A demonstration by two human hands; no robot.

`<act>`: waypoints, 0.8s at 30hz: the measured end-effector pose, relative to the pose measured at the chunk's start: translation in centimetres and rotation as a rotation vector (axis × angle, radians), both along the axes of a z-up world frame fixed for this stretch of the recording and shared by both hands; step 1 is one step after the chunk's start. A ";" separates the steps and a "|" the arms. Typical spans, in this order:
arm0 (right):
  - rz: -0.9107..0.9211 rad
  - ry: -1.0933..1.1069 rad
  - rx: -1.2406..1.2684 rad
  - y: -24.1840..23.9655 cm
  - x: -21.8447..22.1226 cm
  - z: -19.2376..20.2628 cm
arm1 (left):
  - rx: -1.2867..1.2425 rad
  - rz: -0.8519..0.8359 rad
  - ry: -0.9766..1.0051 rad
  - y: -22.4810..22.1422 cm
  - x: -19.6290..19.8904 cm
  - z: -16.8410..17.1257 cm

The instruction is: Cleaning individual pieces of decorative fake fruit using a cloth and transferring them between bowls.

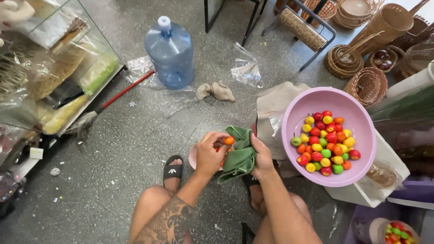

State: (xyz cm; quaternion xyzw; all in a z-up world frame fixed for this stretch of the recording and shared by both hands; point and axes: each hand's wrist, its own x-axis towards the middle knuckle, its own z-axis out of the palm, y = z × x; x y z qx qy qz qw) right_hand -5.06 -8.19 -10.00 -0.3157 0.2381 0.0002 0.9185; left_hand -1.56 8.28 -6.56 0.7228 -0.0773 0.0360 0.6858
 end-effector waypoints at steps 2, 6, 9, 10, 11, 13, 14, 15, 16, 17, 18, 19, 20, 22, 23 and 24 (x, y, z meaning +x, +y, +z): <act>0.000 -0.013 -0.049 -0.1 0.1 -1.9 | -0.069 0.016 -0.006 -0.2 0.0 0.5; -0.079 -0.050 -0.167 -0.5 0.4 -3.3 | -0.010 0.078 -0.116 -0.4 0.4 0.6; -0.069 -0.037 -0.212 -0.2 0.5 -3.7 | 0.067 0.064 -0.163 -0.5 0.6 0.9; -0.030 -0.024 -0.244 -0.1 0.2 -4.2 | 0.092 0.051 -0.167 -0.5 0.3 1.1; -0.036 -0.022 -0.243 0.5 0.2 -3.1 | 0.093 0.045 -0.167 -0.5 0.3 1.2; -0.003 -0.012 -0.318 1.6 0.2 -1.0 | 0.053 0.007 -0.197 -0.7 0.3 1.5; -0.006 -0.009 -0.318 1.4 0.2 -1.2 | 0.053 0.004 -0.195 -0.9 0.4 1.1; 0.002 -0.009 -0.344 1.3 0.2 -1.4 | 0.085 -0.005 -0.246 -1.1 0.5 0.8; 0.010 -0.009 -0.369 1.1 0.1 -1.5 | 0.116 -0.013 -0.297 -1.2 0.6 0.5; 0.009 -0.006 -0.368 1.1 0.0 -1.4 | 0.117 -0.015 -0.294 -1.2 0.6 0.5; 0.019 0.001 -0.387 1.1 0.0 -1.2 | 0.139 -0.023 -0.335 -1.1 0.7 0.5; 0.031 0.007 -0.405 1.1 -0.1 -1.1 | 0.162 -0.028 -0.375 -1.1 0.6 0.5; 0.033 0.009 -0.404 1.0 -0.1 -1.0 | 0.164 -0.027 -0.373 -1.2 0.7 -0.1; 0.043 0.018 -0.459 0.9 0.0 -0.9 | 0.202 0.000 -0.363 -1.4 0.8 -1.3; 0.046 0.020 -0.457 1.0 0.1 -0.7 | 0.204 0.002 -0.360 -1.6 0.7 -1.2; 0.010 0.026 -0.496 1.0 0.1 -0.4 | 0.183 -0.001 -0.333 -1.8 0.6 -1.1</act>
